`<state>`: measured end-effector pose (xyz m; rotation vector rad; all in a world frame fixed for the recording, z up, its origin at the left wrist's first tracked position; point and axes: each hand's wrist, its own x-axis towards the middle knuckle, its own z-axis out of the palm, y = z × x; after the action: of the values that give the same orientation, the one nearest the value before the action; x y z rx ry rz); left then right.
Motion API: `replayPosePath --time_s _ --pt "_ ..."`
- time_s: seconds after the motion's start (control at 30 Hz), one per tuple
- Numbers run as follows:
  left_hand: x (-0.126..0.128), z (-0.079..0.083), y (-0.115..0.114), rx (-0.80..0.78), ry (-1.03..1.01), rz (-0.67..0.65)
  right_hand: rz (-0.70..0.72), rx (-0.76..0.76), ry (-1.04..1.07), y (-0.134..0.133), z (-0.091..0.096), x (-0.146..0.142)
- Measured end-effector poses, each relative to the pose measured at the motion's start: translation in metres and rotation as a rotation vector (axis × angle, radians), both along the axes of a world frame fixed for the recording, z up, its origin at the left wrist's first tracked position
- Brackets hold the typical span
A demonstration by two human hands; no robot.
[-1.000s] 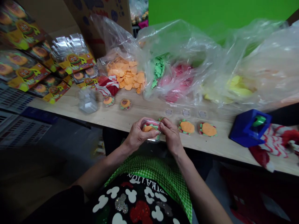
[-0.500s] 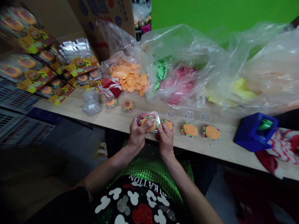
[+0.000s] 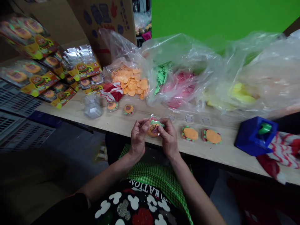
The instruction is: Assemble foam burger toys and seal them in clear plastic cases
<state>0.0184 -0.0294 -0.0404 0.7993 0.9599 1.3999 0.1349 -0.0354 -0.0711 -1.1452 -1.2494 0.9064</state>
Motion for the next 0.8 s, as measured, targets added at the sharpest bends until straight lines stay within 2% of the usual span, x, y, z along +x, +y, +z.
replayPosePath --time_s 0.1,0.2,0.3,0.47,0.6,0.7,0.8 --pt "-0.018 0.003 0.014 -0.042 0.091 -0.170 0.101 -0.017 -0.130 0.000 0.007 0.027" --pt "-0.031 0.003 0.025 -0.081 0.140 -0.337 0.239 -0.063 -0.393 -0.004 0.023 0.042" --pt "-0.033 -0.002 0.027 -0.147 0.147 -0.365 0.343 -0.053 -0.570 -0.006 0.034 0.046" --pt "-0.031 -0.012 0.020 -0.217 0.074 -0.361 0.428 -0.103 -0.521 -0.007 0.034 0.050" --pt "-0.042 -0.007 0.019 -0.265 0.067 -0.551 0.408 -0.181 -0.444 -0.008 0.030 0.055" --pt "-0.046 0.000 0.019 -0.203 0.192 -0.732 0.403 -0.195 -0.489 -0.006 0.034 0.053" --pt "-0.043 0.000 0.017 -0.102 0.332 -0.792 0.411 -0.200 -0.550 -0.003 0.041 0.047"
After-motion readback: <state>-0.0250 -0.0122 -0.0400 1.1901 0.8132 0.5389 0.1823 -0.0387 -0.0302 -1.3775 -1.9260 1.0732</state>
